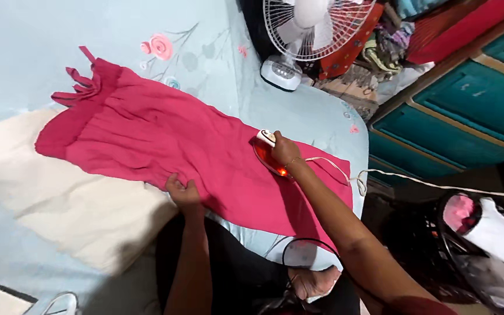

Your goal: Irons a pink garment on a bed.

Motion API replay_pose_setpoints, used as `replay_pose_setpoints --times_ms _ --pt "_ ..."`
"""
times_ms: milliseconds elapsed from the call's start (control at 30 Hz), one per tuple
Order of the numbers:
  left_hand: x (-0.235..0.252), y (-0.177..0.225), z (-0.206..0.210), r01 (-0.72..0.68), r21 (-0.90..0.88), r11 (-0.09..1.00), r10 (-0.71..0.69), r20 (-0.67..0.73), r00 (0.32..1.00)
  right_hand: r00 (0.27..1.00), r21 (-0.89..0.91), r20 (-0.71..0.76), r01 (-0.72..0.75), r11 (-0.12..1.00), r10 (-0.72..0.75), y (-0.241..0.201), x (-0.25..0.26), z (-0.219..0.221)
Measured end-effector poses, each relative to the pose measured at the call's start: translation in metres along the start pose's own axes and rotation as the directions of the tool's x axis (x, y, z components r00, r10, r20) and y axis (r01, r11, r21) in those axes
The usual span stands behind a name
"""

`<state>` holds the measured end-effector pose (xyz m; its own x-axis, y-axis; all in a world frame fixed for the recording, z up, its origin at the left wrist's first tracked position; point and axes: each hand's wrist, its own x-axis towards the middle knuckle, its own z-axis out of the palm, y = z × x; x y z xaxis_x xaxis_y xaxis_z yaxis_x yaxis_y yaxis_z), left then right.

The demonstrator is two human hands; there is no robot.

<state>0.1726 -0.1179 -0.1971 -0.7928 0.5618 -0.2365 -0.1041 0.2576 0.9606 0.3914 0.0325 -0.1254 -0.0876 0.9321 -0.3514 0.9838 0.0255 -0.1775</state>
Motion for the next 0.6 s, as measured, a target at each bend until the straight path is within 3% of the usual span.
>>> replay_pose_setpoints --times_ms 100,300,467,600 --pt "-0.001 0.002 -0.001 0.050 0.017 0.999 -0.051 0.031 0.998 0.991 0.037 -0.050 -0.119 0.992 0.120 0.059 -0.010 -0.013" --pt "-0.008 0.001 -0.003 -0.006 0.128 0.992 0.001 0.038 0.999 0.903 0.156 -0.138 -0.387 0.909 0.408 0.174 -0.046 -0.030" --pt "-0.020 0.004 -0.007 -0.062 0.161 0.985 0.053 0.063 0.997 0.855 0.266 -0.111 -0.466 0.844 0.507 0.211 -0.093 -0.024" --pt "-0.030 0.009 -0.013 -0.132 0.264 0.956 0.111 0.094 0.989 0.888 0.285 -0.060 -0.422 0.861 0.455 0.217 -0.136 -0.015"
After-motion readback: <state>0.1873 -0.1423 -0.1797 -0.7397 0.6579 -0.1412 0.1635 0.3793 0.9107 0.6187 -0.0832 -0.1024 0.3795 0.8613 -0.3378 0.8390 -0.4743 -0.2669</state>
